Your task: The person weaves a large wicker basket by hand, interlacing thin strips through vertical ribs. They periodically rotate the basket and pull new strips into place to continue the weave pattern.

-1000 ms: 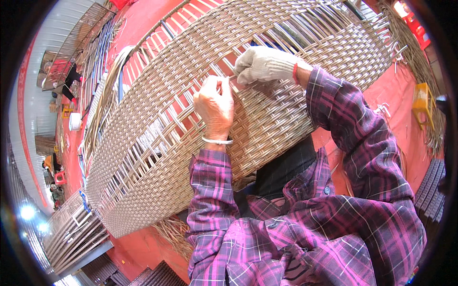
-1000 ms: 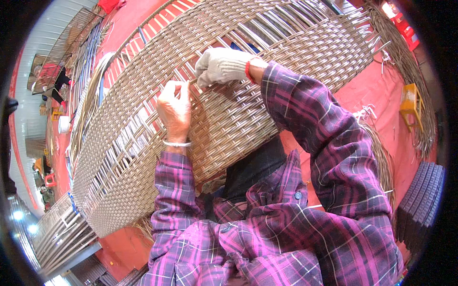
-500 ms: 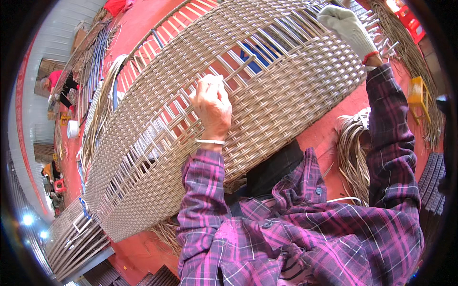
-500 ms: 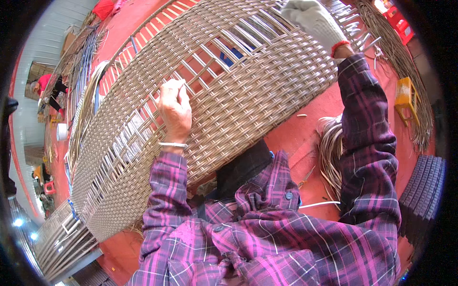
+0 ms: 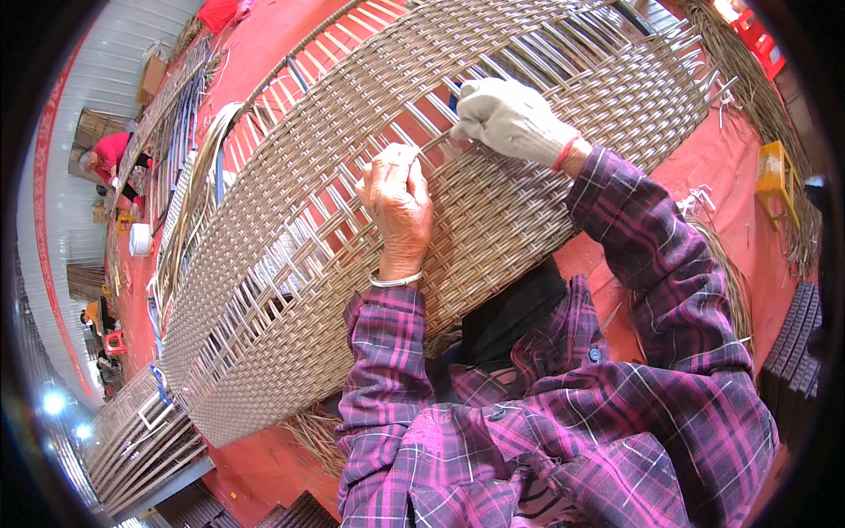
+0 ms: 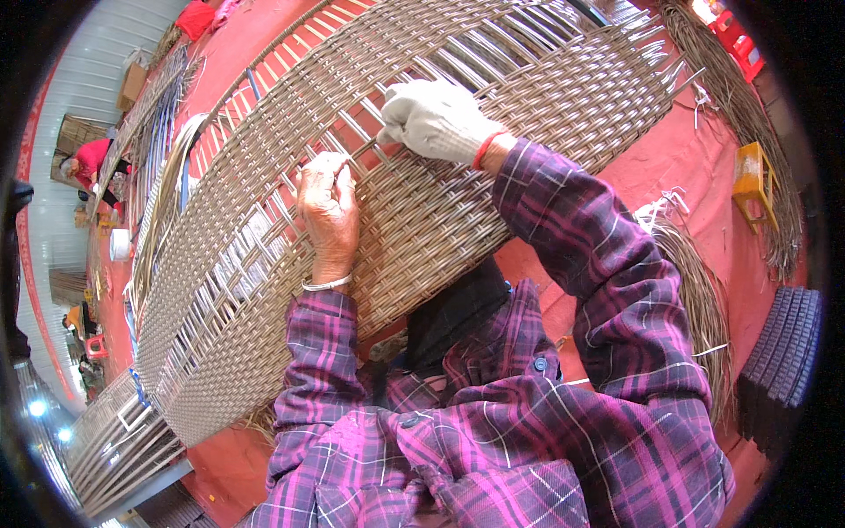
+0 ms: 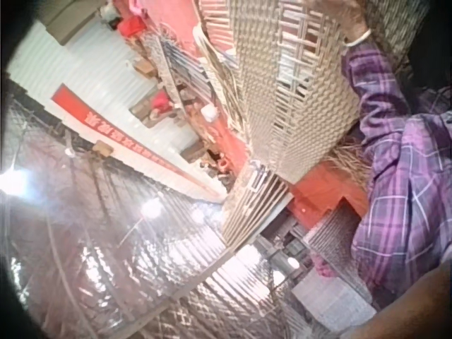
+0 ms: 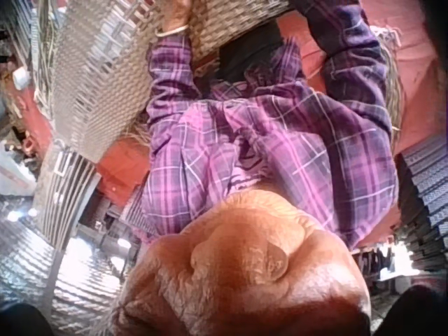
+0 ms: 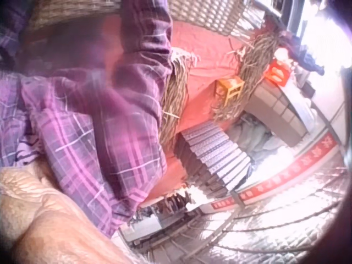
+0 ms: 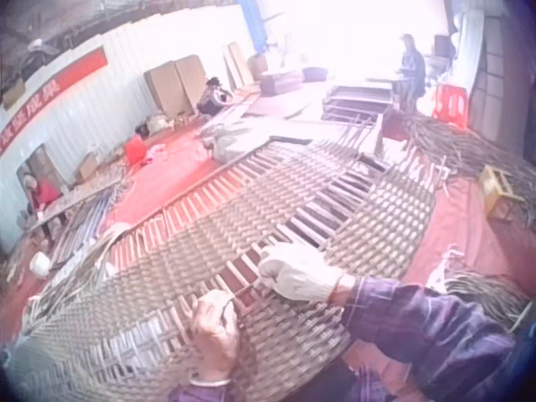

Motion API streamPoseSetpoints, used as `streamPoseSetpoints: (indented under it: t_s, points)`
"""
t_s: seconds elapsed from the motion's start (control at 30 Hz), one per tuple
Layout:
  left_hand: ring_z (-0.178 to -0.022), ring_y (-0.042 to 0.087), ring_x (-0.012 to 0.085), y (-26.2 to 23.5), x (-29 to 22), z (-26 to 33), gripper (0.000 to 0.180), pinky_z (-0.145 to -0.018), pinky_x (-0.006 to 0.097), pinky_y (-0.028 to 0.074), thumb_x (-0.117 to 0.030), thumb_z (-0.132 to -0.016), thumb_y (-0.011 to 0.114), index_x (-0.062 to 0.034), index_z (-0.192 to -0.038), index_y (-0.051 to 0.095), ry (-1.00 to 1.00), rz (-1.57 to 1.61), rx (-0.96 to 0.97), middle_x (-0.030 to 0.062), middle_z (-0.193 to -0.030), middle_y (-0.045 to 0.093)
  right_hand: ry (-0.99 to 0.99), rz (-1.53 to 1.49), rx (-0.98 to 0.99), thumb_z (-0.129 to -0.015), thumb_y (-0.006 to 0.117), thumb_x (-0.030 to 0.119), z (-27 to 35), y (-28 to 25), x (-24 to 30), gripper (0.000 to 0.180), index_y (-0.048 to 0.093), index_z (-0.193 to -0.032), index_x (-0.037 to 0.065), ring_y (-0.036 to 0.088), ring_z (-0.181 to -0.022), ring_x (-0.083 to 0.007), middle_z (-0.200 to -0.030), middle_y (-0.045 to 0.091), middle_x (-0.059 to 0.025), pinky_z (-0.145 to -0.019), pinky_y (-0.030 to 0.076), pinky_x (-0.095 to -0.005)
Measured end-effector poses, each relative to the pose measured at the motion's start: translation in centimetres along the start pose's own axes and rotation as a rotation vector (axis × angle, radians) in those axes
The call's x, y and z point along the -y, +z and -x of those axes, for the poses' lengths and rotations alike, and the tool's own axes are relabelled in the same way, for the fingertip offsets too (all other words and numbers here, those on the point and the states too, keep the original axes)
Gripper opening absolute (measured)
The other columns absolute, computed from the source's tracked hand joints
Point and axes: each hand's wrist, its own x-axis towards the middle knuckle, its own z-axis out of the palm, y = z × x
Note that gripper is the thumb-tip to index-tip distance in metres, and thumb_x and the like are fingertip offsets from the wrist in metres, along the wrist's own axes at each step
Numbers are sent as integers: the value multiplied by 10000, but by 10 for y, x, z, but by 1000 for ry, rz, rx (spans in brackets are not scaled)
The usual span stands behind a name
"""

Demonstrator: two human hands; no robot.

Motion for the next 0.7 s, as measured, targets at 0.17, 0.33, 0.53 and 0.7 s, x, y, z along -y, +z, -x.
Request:
streamPoseSetpoints:
  t_s: [0.17, 0.33, 0.53, 0.7]
  points:
    - [-981, 603, 240, -9, -7, 1, 182, -886, 381, 420, -35, -807, 680, -75, -982, 713, -20, 28, 2, 53, -1041, 667, 209, 44, 54, -847, 701, 316, 0, -51, -26, 230, 704, -822, 87, 621, -764, -234, -793, 617, -79, -706, 484, -367]
    - [-1002, 637, 264, 10, -33, -27, 173, -861, 369, 477, -33, -863, 652, -63, -1028, 693, 141, 68, -73, 99, -1058, 682, 180, -47, 36, -865, 684, 145, 18, -80, -14, 168, 643, -848, -17, 510, -707, -140, -765, 524, -55, -653, 425, -304]
    - [-709, 632, 205, 28, -55, -55, 107, -673, 314, 481, -103, -885, 690, -40, -966, 720, 128, 390, 86, 110, -853, 695, 147, -277, 117, -899, 647, 134, 19, -90, 18, 153, 662, -912, -18, 542, -763, -99, -860, 597, -31, -704, 455, -242]
    - [-607, 614, 114, -8, -29, -32, 53, -546, 266, 462, -47, -852, 714, 0, -873, 724, -326, 557, 27, 77, -710, 679, 204, -360, 21, -938, 595, 221, 7, -29, 25, 216, 677, -1053, 57, 651, -816, -199, -909, 695, -66, -738, 523, -339]
